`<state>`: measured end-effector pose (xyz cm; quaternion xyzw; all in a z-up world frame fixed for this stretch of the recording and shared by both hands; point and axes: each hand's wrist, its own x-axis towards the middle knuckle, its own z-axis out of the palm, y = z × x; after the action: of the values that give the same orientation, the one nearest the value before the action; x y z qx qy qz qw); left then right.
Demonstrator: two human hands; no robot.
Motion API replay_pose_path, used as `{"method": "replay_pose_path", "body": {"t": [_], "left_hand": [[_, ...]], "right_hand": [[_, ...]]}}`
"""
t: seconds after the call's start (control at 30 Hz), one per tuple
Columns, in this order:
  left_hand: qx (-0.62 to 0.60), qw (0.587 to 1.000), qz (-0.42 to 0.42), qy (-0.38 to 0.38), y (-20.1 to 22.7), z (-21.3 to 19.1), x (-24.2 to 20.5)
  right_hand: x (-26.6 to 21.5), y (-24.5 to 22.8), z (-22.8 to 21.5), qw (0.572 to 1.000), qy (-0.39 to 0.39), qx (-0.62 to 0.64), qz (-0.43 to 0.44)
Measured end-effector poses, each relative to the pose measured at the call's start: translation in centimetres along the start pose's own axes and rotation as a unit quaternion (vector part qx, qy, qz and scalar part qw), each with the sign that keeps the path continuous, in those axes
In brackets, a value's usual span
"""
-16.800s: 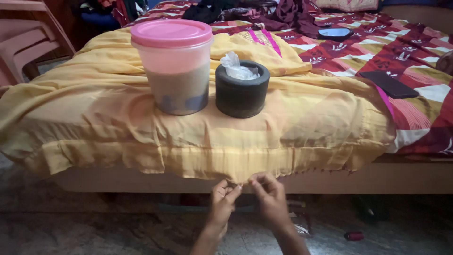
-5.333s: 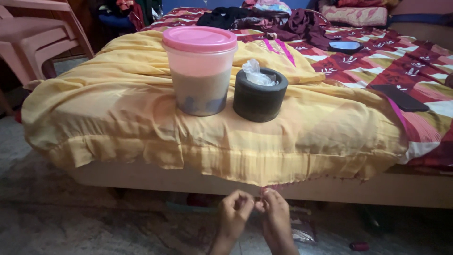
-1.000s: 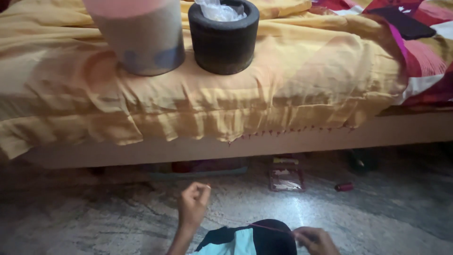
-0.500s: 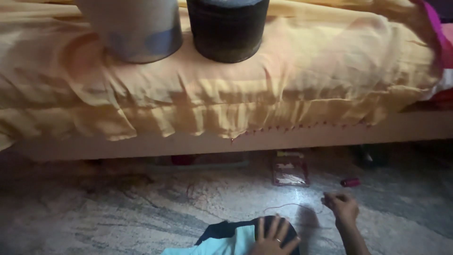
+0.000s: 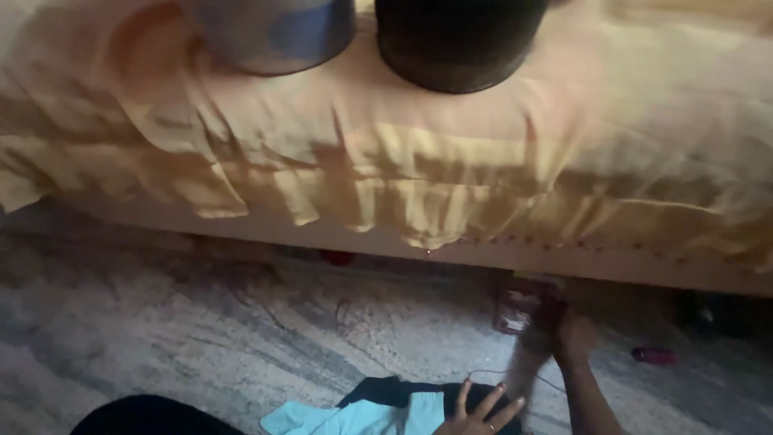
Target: The person sits on the floor beside a bed and hand-sews along the hem of a yellow fabric draped over the bed edge, pulling and tensioning thread and working knot by knot along the fabric edge.
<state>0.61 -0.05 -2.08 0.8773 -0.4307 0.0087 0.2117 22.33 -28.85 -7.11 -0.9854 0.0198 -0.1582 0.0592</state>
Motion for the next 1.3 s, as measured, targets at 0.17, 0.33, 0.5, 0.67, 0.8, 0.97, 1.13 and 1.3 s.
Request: {"method": "replay_pose_path", "body": {"t": [0.17,0.33,0.5,0.67,0.8,0.97,1.13,1.3], "left_hand": [[0.005,1.0,-0.003,-0.025,0.1,-1.4,-0.6],[-0.131,0.991,-0.004,-0.006,0.1,-2.4,-0.5],[-0.134,0.991,0.001,0.004,-0.1,-1.0,-0.5],[-0.182,0.983,-0.007,0.025,0.3,-3.1,-0.5],[-0.078,0.995,-0.001,0.06,-0.1,-1.3,-0.6],[0.004,0.995,-0.019,0.096,0.0,1.2,0.1],[-0.284,0.919,-0.179,0.207,2.0,-13.0,0.7],[-0.382,0.84,-0.314,0.223,1.6,-24.4,-0.6]], "right_hand": [[0.9,-1.3,0.0,0.999,-0.02,-0.015,0.045],[1.5,-3.7,-3.9,1.0,-0.014,-0.009,0.022],[0.4,-1.7,-0.6,0.998,-0.06,0.003,0.006],[1.3,-3.9,-4.7,0.998,-0.036,0.055,-0.011],[-0.7,-7.2,-10.6,0.976,0.023,0.201,0.085],[-7.7,-10.9,-14.8,0.867,0.013,0.421,0.265],[-13.5,-12.2,-14.0,0.652,-0.066,0.652,0.382],[-14.7,-16.8,-15.8,0.484,-0.159,0.767,0.39]]}}
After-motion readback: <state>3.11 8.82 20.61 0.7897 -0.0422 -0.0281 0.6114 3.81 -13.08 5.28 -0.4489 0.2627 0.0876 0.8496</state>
